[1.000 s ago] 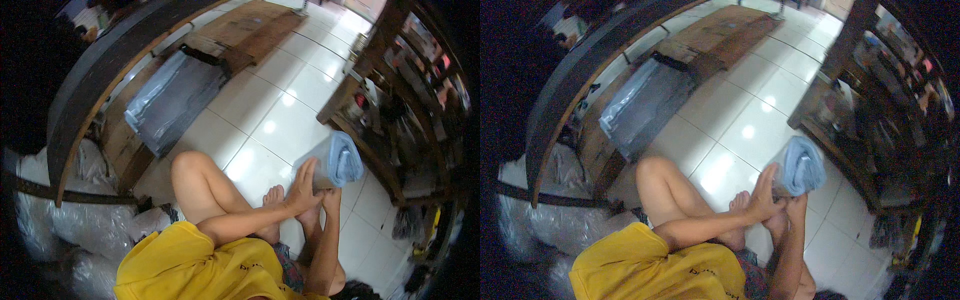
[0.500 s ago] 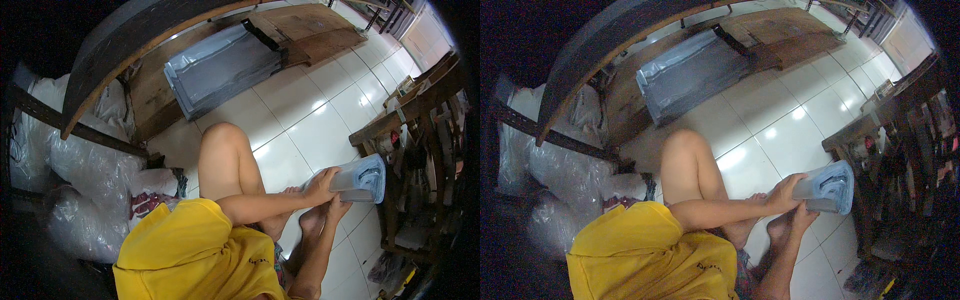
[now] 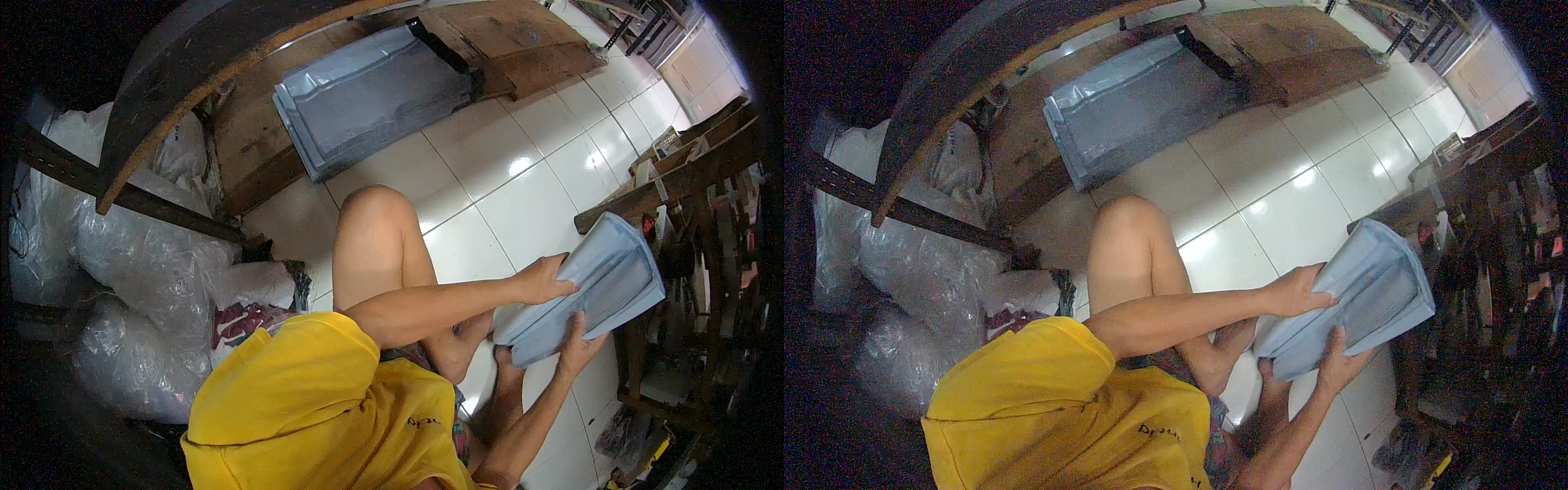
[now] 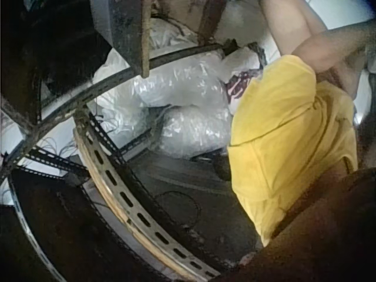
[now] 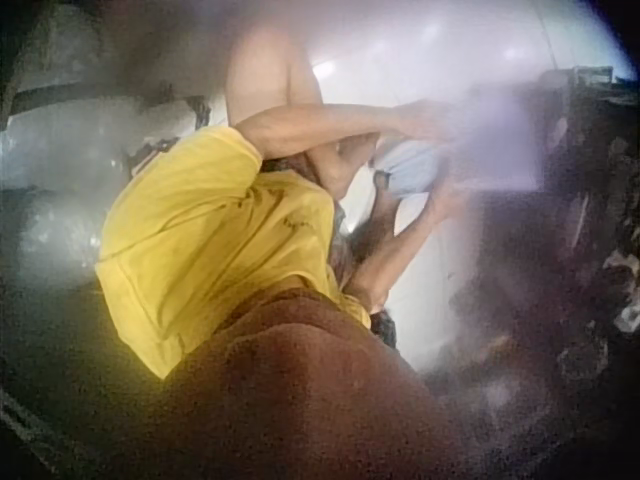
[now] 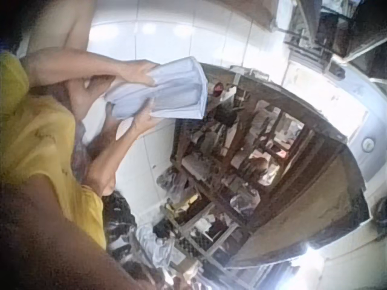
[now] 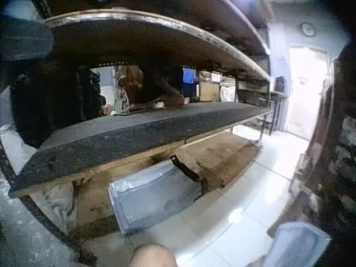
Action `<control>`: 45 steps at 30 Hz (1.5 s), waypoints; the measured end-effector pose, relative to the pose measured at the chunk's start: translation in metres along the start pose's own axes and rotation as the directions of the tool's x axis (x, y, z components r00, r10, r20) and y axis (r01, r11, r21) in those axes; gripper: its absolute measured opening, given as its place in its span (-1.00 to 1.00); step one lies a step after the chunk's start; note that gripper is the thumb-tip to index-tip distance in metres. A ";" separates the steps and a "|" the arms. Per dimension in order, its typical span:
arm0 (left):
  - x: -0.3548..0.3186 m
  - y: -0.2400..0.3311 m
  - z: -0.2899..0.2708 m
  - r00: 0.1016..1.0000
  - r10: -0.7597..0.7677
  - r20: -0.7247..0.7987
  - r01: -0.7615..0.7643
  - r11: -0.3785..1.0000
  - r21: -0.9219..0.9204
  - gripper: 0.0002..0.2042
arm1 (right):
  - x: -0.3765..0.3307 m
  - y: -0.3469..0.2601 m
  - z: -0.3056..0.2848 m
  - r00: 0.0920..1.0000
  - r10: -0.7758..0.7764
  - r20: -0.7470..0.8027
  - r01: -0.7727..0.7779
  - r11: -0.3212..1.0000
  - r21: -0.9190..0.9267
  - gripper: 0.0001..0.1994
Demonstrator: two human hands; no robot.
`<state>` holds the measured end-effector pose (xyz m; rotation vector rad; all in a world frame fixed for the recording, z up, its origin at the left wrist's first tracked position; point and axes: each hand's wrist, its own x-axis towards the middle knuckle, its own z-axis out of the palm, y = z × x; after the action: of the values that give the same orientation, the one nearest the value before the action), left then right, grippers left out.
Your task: The person sits on the floor and repeatedly folds white poly mailers, then places them into a black plastic bag. The person handles the mailers one at a time, folding them in half and then rolling them before inserting them into the bag.
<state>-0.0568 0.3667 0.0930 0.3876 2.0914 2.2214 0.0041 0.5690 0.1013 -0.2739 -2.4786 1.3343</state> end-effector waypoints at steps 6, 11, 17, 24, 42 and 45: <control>-0.012 0.018 0.003 0.974 -0.112 0.197 0.186 0.893 -0.410 -0.47 | -0.022 0.043 -0.060 0.972 0.012 0.236 -0.097 0.931 0.352 -0.07; -0.045 0.014 0.004 0.882 -0.324 0.342 0.444 0.815 -0.372 -0.49 | -0.054 0.020 -0.077 0.947 0.178 0.268 -0.267 0.900 0.344 -0.06; -0.082 0.063 -0.016 0.667 -0.674 0.318 0.726 0.683 -0.074 -0.61 | -0.108 0.037 -0.078 0.863 0.399 0.310 -0.500 0.768 0.401 -0.18; -0.095 0.033 0.015 0.653 -0.634 0.415 0.744 0.640 -0.193 -0.59 | -0.138 0.004 -0.093 0.740 0.620 0.259 -0.663 0.610 0.435 -0.34; -0.084 -0.077 0.043 0.784 -0.411 0.465 0.573 0.767 -0.289 -0.01 | -0.117 0.002 -0.095 0.847 0.497 0.191 -0.529 0.746 0.404 -0.12; -0.082 -0.080 0.022 0.740 -0.456 0.494 0.646 0.687 -0.334 -0.04 | -0.112 0.001 -0.094 0.826 0.537 0.172 -0.562 0.755 0.338 -0.15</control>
<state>0.0177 0.3759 0.0038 0.0844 1.1633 1.9749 0.1421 0.6081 0.1288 -0.9389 -2.1942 2.0429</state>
